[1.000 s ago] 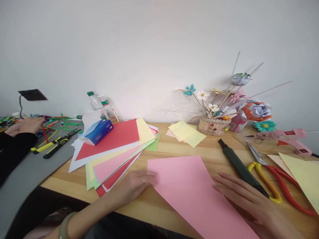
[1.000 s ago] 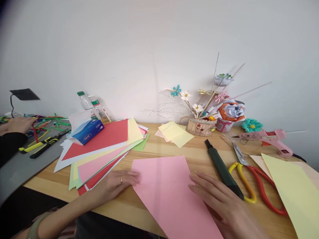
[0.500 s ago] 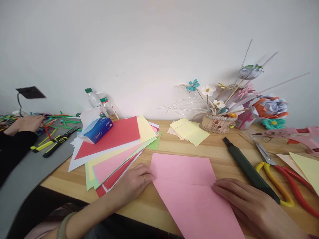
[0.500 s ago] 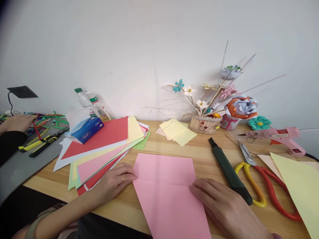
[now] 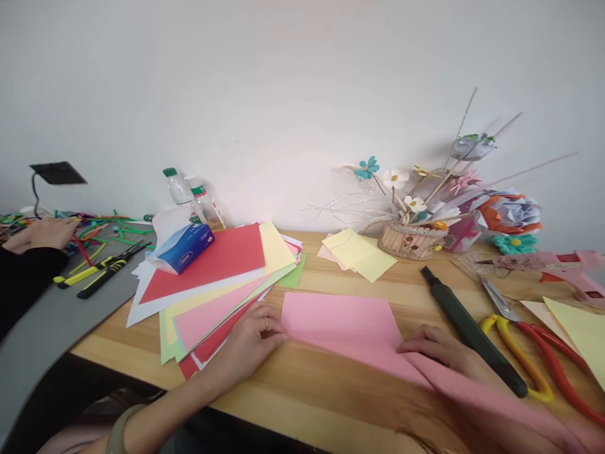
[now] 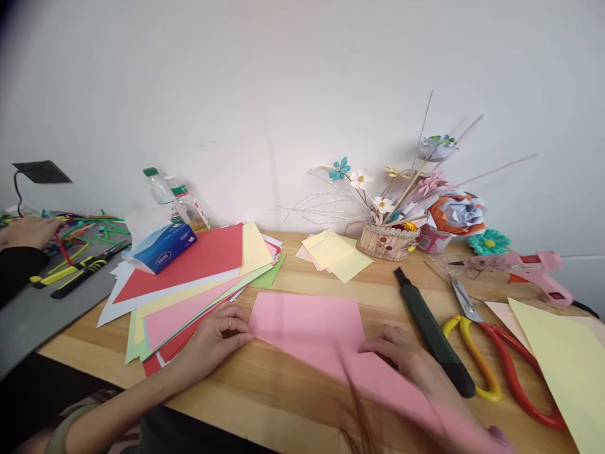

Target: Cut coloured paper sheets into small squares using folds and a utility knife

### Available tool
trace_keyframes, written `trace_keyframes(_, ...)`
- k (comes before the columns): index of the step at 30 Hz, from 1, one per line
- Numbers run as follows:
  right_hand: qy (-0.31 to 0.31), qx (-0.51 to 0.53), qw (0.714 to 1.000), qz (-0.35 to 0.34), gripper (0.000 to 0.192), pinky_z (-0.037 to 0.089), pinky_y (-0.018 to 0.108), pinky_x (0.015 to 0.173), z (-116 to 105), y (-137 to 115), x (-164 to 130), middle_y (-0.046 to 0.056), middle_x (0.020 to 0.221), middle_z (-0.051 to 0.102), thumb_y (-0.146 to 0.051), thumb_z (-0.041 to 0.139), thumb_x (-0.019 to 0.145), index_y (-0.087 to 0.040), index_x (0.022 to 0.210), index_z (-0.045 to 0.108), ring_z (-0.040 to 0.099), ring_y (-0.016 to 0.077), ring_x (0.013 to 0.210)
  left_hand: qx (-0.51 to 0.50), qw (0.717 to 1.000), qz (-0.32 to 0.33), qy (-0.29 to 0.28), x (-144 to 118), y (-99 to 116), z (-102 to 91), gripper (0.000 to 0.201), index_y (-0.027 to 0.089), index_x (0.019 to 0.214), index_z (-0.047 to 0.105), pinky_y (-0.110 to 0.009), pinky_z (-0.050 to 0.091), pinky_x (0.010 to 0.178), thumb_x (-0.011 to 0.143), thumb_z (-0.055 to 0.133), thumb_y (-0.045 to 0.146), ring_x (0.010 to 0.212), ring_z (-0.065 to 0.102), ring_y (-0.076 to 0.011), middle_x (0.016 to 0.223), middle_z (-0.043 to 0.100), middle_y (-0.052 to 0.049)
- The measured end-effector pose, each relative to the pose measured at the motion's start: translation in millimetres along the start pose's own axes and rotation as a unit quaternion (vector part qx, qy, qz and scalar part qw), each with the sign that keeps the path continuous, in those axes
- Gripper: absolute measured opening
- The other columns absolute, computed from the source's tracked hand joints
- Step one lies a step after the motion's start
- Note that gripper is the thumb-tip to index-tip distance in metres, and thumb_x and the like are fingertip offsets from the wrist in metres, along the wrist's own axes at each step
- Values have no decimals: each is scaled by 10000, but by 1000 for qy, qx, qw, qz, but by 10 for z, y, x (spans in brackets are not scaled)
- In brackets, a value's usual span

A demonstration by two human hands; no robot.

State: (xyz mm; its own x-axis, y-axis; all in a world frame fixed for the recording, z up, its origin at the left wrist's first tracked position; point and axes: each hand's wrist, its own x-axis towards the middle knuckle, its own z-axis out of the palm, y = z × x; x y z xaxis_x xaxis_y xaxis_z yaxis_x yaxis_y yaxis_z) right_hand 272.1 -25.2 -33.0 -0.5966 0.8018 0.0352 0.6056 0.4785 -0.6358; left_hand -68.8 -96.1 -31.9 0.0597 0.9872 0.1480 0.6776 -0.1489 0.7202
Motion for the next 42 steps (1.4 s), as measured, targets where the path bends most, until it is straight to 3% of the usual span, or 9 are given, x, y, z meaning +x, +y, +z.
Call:
trace_keyframes(3, 4, -10, 999, 36, 357, 400, 366, 931, -22, -49, 74, 65, 1098, 635, -487, 393, 892, -250, 960, 651, 553, 233, 1050, 12, 1000, -23, 10, 32, 40, 10, 149, 216, 687, 686, -304, 411, 803, 822, 632, 246, 875, 536, -188, 804, 617, -12)
trace_keyframes(7, -5, -20, 998, 63, 365, 455, 316, 803, -45, -130, 157, 32, 972, 670, -525, 391, 880, -250, 844, 627, 603, 213, 905, 19, 999, -42, 29, 65, 46, 31, 148, 219, 676, 696, -343, 403, 832, 805, 628, 243, 900, 532, -210, 817, 616, -19)
trace_keyframes(13, 13, -46, 993, 104, 379, 464, 304, 665, -61, -172, 231, 23, 813, 678, -551, 397, 860, -249, 754, 600, 622, 216, 766, 38, 997, -18, 62, 90, -2, 75, 149, 218, 653, 689, -380, 419, 776, 788, 626, 221, 851, 533, -228, 799, 623, -25)
trace_keyframes(18, 26, -67, 989, 132, 390, 445, 307, 643, -56, -191, 254, 12, 816, 675, -562, 377, 852, -263, 720, 591, 621, 224, 773, 63, 995, -12, 80, 110, -19, 94, 171, 208, 600, 662, -363, 425, 728, 770, 646, 226, 823, 521, -227, 775, 622, -28)
trace_keyframes(34, 25, -56, 990, 127, 347, 401, 325, 615, -62, -176, 270, 21, 753, 637, -531, 440, 823, -243, 671, 560, 580, 211, 689, 106, 993, -10, 57, 89, 42, 82, 151, 199, 612, 611, -366, 407, 740, 762, 623, 214, 836, 483, -233, 797, 588, -34)
trace_keyframes(37, 23, -15, 993, 115, 336, 399, 307, 594, -71, -153, 253, 5, 700, 611, -537, 471, 809, -238, 681, 553, 555, 189, 647, 57, 998, -24, 27, 77, 41, 46, 178, 192, 629, 592, -327, 410, 710, 786, 611, 274, 790, 515, -210, 751, 584, -19)
trace_keyframes(42, 7, 102, 989, 107, 371, 437, 272, 517, -86, -134, 149, -10, 583, 588, -561, 474, 818, -217, 738, 587, 539, 144, 521, -133, 981, -138, -18, 31, 57, -3, 191, 179, 745, 571, -252, 389, 551, 802, 578, 361, 492, 501, -137, 494, 546, 46)
